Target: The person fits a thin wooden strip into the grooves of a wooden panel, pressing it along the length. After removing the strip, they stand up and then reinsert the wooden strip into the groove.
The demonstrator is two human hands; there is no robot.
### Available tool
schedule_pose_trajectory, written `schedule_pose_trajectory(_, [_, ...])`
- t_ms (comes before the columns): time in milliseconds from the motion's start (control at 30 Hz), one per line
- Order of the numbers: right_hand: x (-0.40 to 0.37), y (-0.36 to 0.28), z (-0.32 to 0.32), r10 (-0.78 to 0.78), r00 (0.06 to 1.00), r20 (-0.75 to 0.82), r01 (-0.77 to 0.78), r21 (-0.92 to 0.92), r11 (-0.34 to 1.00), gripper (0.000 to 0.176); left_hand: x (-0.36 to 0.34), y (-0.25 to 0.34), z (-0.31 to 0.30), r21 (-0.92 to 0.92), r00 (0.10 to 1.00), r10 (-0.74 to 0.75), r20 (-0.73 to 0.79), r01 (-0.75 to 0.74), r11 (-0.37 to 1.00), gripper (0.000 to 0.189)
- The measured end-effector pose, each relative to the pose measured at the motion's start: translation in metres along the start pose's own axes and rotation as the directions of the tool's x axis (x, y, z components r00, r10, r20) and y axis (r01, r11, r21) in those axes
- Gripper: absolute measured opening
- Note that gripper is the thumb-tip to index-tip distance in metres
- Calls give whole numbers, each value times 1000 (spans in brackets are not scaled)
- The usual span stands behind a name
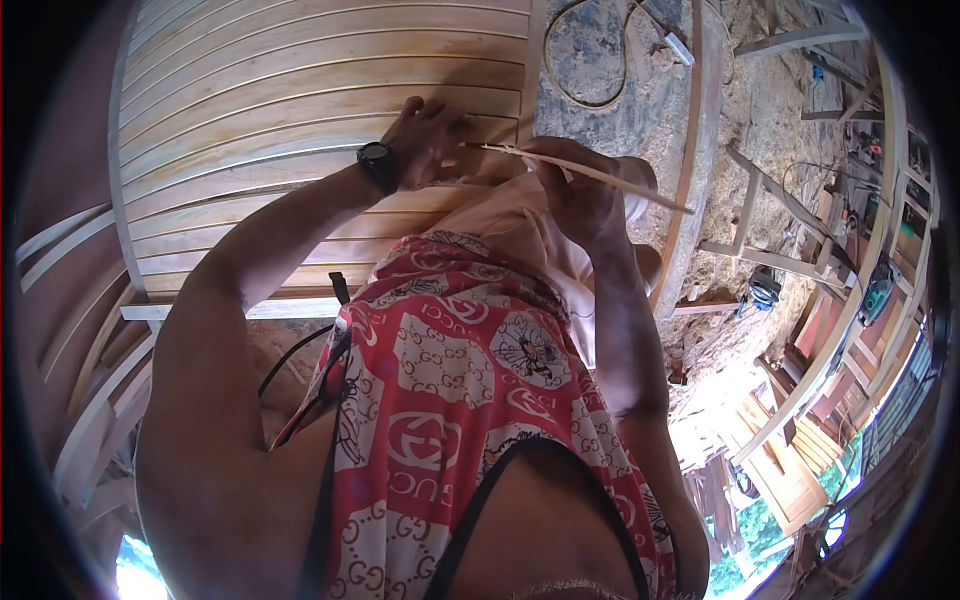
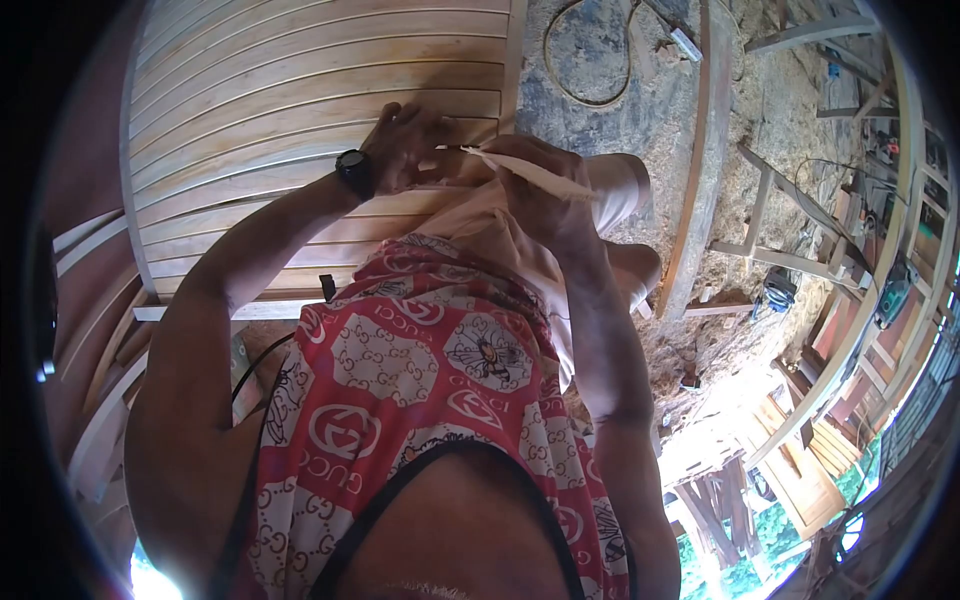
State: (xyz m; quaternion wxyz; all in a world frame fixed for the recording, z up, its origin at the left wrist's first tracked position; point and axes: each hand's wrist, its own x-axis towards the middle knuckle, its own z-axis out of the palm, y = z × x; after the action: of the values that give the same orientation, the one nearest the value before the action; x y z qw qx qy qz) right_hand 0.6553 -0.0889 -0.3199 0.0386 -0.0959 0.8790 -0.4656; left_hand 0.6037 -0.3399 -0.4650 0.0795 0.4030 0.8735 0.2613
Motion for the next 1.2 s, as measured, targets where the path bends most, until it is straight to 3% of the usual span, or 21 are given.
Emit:
schedule_pose_trajectory(233, [6, -2, -4, -63, 998, 31, 63, 9, 998, 15, 2, 2, -1, -7, 999, 15, -31, -15, 1000, 58])
schedule_pose_trajectory(333, [8, 1, -3, -92, 995, 37, 91, 15, 996, 19, 1, 4, 0, -112, 992, -99, 77, 107, 988, 53])
schedule_pose_trajectory(433, [8, 1, -3, -126, 992, 24, 126, 6, 992, 23, -2, 7, 4, -77, 995, -88, 45, 92, 993, 49])
schedule_pose_trajectory(500, [9, 4, -4, -139, 990, 14, 139, 15, 990, 24, -8, 12, 5, 15, 988, -42, -149, 45, 999, 50])
schedule_pose_trajectory(567, [8, 10, -4, -248, 969, 18, 246, 52, 968, 20, -13, 16, 11, -26, 988, -26, -152, 22, 999, 47])
schedule_pose_trajectory(633, [7, 4, -8, -233, 972, 2, 233, 30, 972, 17, -17, 19, 14, -75, 989, -16, -150, 4, 997, 44])
schedule_pose_trajectory(700, [6, -5, -13, -215, 977, -5, 215, 16, 977, 14, -25, 23, 17, -71, 998, 18, -68, -23, 997, 38])
schedule_pose_trajectory(767, [4, -15, -19, -45, 998, -49, 47, 49, 998, 15, -30, 18, 25, -116, 999, 3, -43, -9, 993, 40])
schedule_pose_trajectory(833, [2, -26, -25, -41, 998, -54, 44, 57, 997, 14, -37, 24, 24, -161, 1000, -17, -13, 15, 987, 42])
schedule_pose_trajectory(900, [-1, -29, -27, -198, 980, -7, 197, -81, 977, 13, -36, 33, 14, -181, 998, -54, 13, 55, 982, 52])
schedule_pose_trajectory(1033, [-17, -21, -6, -44, 997, 58, 38, 94, 995, 13, -43, 23, 10, -112, 999, 10, 31, -6, 994, 63])
schedule_pose_trajectory(1100, [-22, -15, 1, -20, 995, 102, 11, 88, 996, 13, -45, 21, 12, -30, 995, 47, 83, -44, 999, 68])
schedule_pose_trajectory(1200, [-31, -8, 5, -13, 994, 112, 2, 100, 995, 12, -42, 25, 12, -17, 984, -27, 177, 30, 999, 70])
